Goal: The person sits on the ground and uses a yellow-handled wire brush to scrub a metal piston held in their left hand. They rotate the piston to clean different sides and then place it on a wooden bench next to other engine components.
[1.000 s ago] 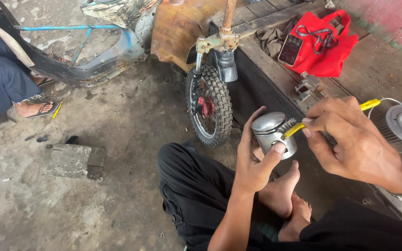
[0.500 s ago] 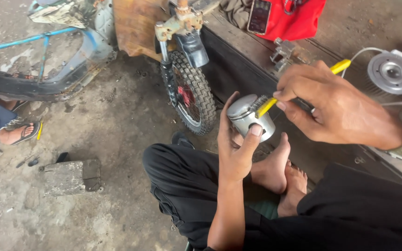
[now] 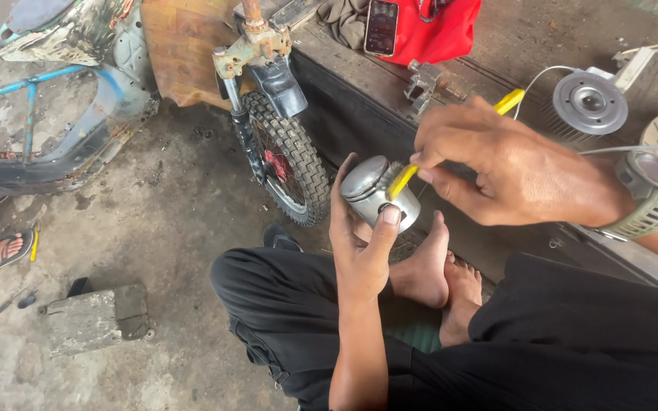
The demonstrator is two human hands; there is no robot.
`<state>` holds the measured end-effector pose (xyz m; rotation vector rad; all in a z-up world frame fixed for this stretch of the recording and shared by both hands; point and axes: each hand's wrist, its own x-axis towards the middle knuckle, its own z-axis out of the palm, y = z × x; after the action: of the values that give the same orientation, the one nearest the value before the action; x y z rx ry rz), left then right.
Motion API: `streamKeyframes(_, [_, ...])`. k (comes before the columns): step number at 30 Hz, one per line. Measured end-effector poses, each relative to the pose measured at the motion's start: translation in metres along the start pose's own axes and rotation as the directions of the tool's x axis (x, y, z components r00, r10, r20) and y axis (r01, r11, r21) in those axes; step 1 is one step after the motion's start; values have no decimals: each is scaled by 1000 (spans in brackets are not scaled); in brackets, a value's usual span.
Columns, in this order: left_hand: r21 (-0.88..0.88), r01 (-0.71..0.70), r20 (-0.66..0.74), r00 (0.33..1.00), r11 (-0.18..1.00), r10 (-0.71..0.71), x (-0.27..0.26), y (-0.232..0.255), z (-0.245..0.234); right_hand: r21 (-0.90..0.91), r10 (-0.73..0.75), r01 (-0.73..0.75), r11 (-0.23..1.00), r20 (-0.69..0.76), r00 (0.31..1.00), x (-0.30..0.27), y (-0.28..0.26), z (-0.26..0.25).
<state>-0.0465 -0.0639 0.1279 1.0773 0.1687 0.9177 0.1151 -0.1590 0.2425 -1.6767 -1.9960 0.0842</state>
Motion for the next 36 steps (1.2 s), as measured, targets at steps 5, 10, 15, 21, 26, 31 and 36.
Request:
streamKeyframes(5, [-37,23,22,1000,999,-23,-3,-1,5,-96,-121,116,989,-47,992,-4,-3,11])
streamKeyframes(10, [-46,-5,44,999,999,7,-3,-3,3,-141,-141,126,982,-96,985,-7,6,13])
streamKeyframes(15, [-71,15,59,998,997,-11,-3,-2,6,-210,-178,165,964,-49,983,-8,-3,19])
streamKeyframes(21, [-64,6,28,1000,998,-5,-2,-2,8,-225,-223,195,955,-103,969,-8,5,19])
streamKeyframes(26, [-60,-8,64,998,998,12,-1,-2,6,-212,-244,223,951,-76,967,-1,3,14])
streamKeyframes(31, [-74,-10,21,1000,997,12,2,-2,-4,-256,-88,53,965,-125,988,-7,19,6])
streamKeyframes(36, [-4,4,-12,1000,1000,-4,5,-5,-6,-225,11,-50,973,-168,986,-5,25,8])
